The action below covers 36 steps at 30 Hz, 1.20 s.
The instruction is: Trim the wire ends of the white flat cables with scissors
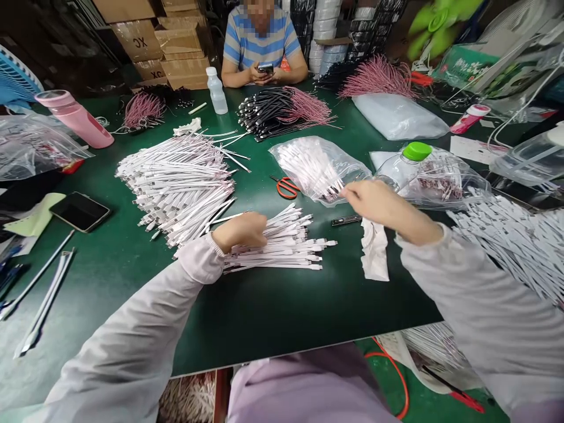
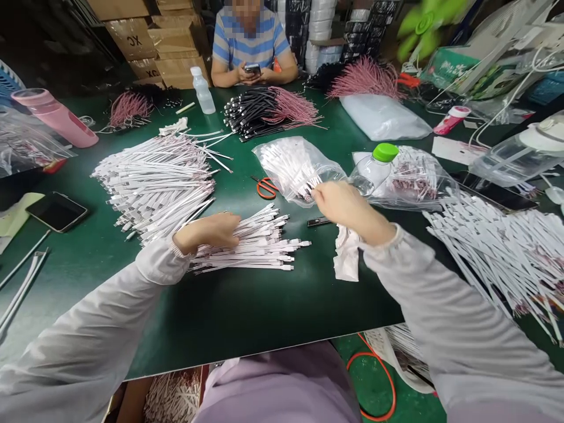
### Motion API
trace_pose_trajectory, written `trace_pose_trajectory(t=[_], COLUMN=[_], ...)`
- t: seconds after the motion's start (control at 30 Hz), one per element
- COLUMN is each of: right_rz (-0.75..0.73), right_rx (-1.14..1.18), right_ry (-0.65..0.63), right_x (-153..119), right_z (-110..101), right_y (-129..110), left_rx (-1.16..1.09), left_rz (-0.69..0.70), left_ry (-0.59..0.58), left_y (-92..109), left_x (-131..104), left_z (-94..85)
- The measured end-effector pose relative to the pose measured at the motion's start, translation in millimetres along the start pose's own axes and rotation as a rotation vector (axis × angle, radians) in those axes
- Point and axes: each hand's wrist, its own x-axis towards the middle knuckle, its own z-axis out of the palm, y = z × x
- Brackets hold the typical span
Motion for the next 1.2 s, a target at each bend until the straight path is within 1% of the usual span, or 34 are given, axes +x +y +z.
trace_pose_trajectory(t=[0.07,0.13,0.17,0.23,0.27,0.3,0.33,0.4,0.47,0.53,0.6,0.63,0.67,0.7,0.73,0.8,0.87,0.97,1.03,1.13,1.2], right_rz=[-0.026,-0.158,-0.26,-0.469,-0.538,-0.568,-0.559,-0.489,-0.43,-0.382,-0.295,-0.243,-0.193,-0.144,-0.092,0.015,0.103,0.149,0.153,0.157,0.168], right_rx=[-0.059,0.028,0.079,0.117,0.109,0.096,0.088,0.09,0.086,0.089,0.179,0.278,0.405,0.535,0.653,0.832,0.975,1.201,1.283,1.275,1.273], right_ry=[-0.024,-0.036,-0.007,0.077,0.1,0.091,0.045,-0.071,-0.127,-0.094,-0.029,0.0,0.023,0.043,0.07,0.139,0.205,0.23,0.241,0.334,0.368], right_x=[-22,-33,-33,-25,-18,-9,-1,9,11,3,-11,-19,-28,-37,-46,-62,-75,-87,-91,-94,-96], right_z=[-9,-10,-8,2,8,14,20,26,22,10,-5,-11,-16,-19,-19,-12,1,16,16,5,-1], right_y=[-26,-51,-62,-80,-87,-93,-99,-107,-111,-108,-97,-90,-82,-75,-68,-56,-48,-41,-39,-39,-39], left_rx=[0.043,0.105,0.144,0.224,0.261,0.291,0.312,0.342,0.36,0.355,0.305,0.248,0.178,0.106,0.036,-0.076,-0.177,-0.333,-0.423,-0.565,-0.685], left_rz=[0.02,0.003,-0.023,-0.068,-0.073,-0.066,-0.049,-0.016,-0.006,-0.027,-0.111,-0.172,-0.221,-0.259,-0.276,-0.254,-0.19,-0.104,-0.083,-0.073,-0.047], left_ry=[0.086,0.187,0.231,0.321,0.371,0.42,0.466,0.548,0.627,0.755,0.966,1.09,1.171,1.241,1.281,1.308,1.282,1.213,1.16,1.064,0.994], left_y=[1,6,9,18,23,28,33,38,37,30,20,15,11,8,6,6,10,19,22,23,24], left_x=[-3,-8,-12,-20,-24,-29,-34,-46,-63,-83,-106,-116,-126,-133,-138,-142,-138,-129,-126,-126,-126], left_z=[3.1,7.6,9.9,13.7,15.0,15.7,15.7,13.6,8.8,2.5,-2.8,-4.3,-4.4,-3.1,-0.1,10.2,24.1,44.2,53.9,63.1,68.6])
